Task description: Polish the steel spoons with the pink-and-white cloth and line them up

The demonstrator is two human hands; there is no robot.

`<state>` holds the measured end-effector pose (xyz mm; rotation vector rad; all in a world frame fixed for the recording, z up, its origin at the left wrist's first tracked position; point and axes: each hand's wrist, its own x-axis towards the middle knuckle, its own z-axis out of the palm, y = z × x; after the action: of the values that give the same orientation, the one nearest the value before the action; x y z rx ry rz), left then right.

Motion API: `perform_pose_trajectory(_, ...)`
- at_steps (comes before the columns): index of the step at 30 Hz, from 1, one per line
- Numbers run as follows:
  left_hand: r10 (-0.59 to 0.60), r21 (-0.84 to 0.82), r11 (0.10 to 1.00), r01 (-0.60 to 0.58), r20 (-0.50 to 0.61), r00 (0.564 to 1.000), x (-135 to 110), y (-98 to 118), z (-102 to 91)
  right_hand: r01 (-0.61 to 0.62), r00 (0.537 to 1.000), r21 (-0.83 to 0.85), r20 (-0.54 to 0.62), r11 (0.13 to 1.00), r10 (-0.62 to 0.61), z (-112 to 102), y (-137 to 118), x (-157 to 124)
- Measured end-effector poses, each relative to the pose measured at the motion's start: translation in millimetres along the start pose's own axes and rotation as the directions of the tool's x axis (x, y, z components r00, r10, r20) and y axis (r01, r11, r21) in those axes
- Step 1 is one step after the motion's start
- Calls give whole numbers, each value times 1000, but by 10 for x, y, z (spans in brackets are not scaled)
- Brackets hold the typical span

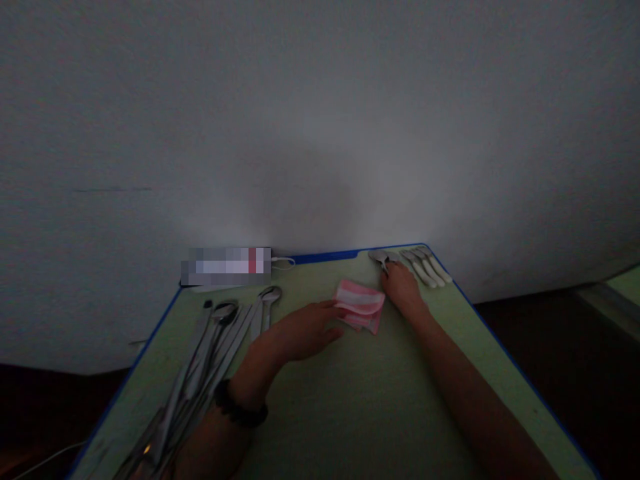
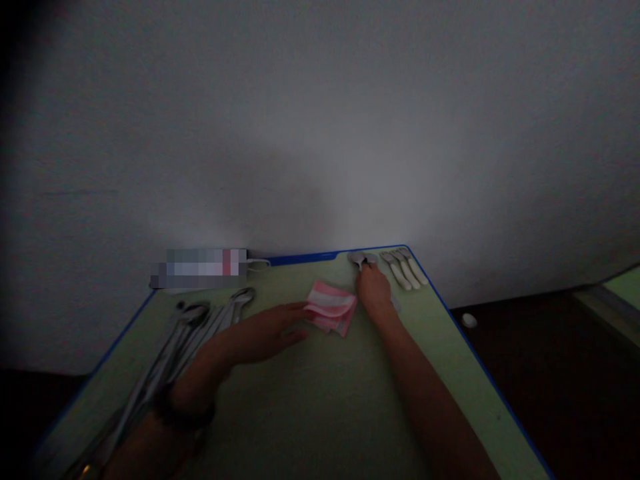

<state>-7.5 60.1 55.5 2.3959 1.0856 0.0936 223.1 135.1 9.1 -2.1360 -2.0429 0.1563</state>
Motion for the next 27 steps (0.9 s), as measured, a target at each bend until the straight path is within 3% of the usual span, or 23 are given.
perform_pose_trajectory(13,-11,8,1000,12,-5,1000,2,1,14,-8,999,31,-46,999,10,-28,7,28)
perform_pose_trajectory(19,7,-12,1000,-7,-19,1000,2,-17,29,-33,993,36,-112,999,37,-321,145,61)
perform_pose_trajectory(23,30,-23,999,-30,-20,999,1,-22,23,-72,964,80,-251,994,90,-557,326,84)
perform_pose_trajectory(27,19,-12,1000,-19,-10,1000,6,-15,13,-36,983,59,-177,998,46,-585,463,101)
